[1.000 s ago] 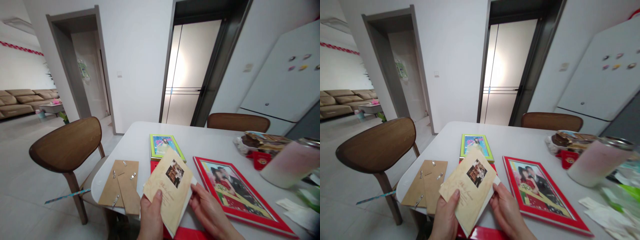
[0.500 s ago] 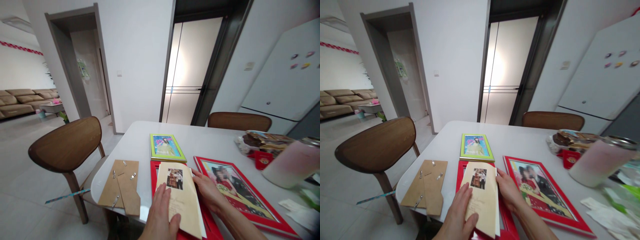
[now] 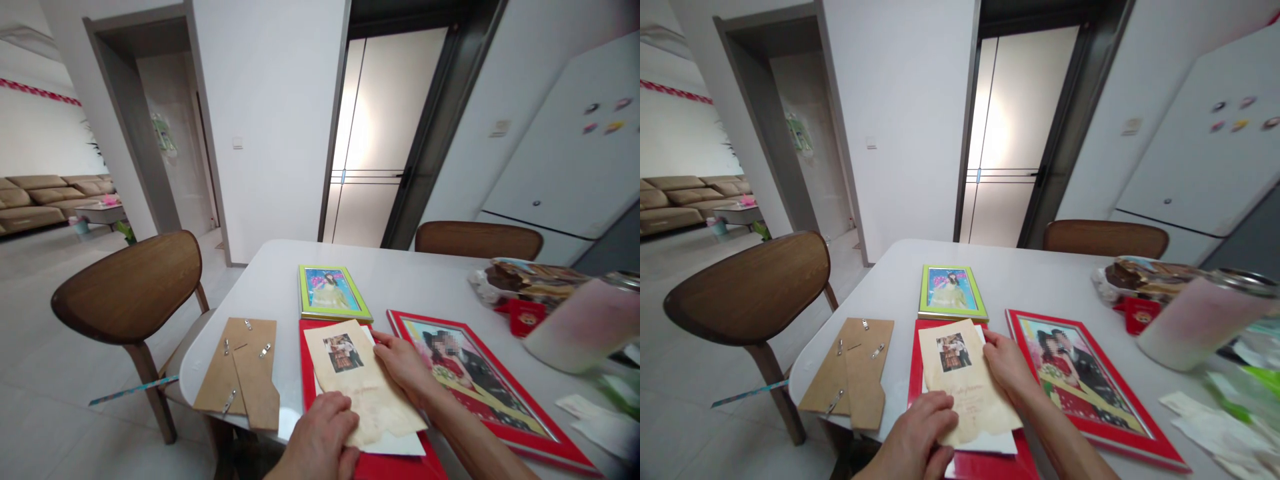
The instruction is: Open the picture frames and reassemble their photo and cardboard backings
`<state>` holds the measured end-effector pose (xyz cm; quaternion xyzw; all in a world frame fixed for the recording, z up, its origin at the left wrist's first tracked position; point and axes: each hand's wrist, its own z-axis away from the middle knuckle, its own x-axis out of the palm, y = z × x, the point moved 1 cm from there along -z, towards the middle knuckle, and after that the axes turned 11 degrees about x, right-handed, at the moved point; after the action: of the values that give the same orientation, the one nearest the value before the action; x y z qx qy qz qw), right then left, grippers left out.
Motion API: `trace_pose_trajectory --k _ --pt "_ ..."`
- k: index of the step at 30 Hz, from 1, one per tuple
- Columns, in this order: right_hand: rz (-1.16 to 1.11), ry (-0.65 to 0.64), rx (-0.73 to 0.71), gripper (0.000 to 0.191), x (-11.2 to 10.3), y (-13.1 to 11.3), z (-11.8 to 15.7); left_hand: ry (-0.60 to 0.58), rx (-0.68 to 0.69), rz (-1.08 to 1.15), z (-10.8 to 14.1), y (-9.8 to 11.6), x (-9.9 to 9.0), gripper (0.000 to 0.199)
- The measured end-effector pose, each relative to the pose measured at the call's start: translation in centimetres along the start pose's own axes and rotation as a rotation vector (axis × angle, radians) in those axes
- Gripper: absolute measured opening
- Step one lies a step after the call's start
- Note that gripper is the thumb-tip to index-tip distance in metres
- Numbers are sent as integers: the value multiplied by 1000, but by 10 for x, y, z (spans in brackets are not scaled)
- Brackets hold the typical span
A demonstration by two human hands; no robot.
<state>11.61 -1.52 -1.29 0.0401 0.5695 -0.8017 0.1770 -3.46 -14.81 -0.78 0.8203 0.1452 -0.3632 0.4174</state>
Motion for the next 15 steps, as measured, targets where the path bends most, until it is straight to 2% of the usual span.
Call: trace_pose_trajectory --k 4,8,10,15 --pt "279 238 -194 44 6 1 4 24 34 3 2 -3 0 29" --pt "642 362 -455 39 15 2 11 43 19 -23 5 -5 -1 31" --pt "788 376 -535 37 18 6 11 42 0 -50 6 -5 0 33" --pt "905 311 -536 41 17 20 10 34 17 -104 8 -6 1 34"
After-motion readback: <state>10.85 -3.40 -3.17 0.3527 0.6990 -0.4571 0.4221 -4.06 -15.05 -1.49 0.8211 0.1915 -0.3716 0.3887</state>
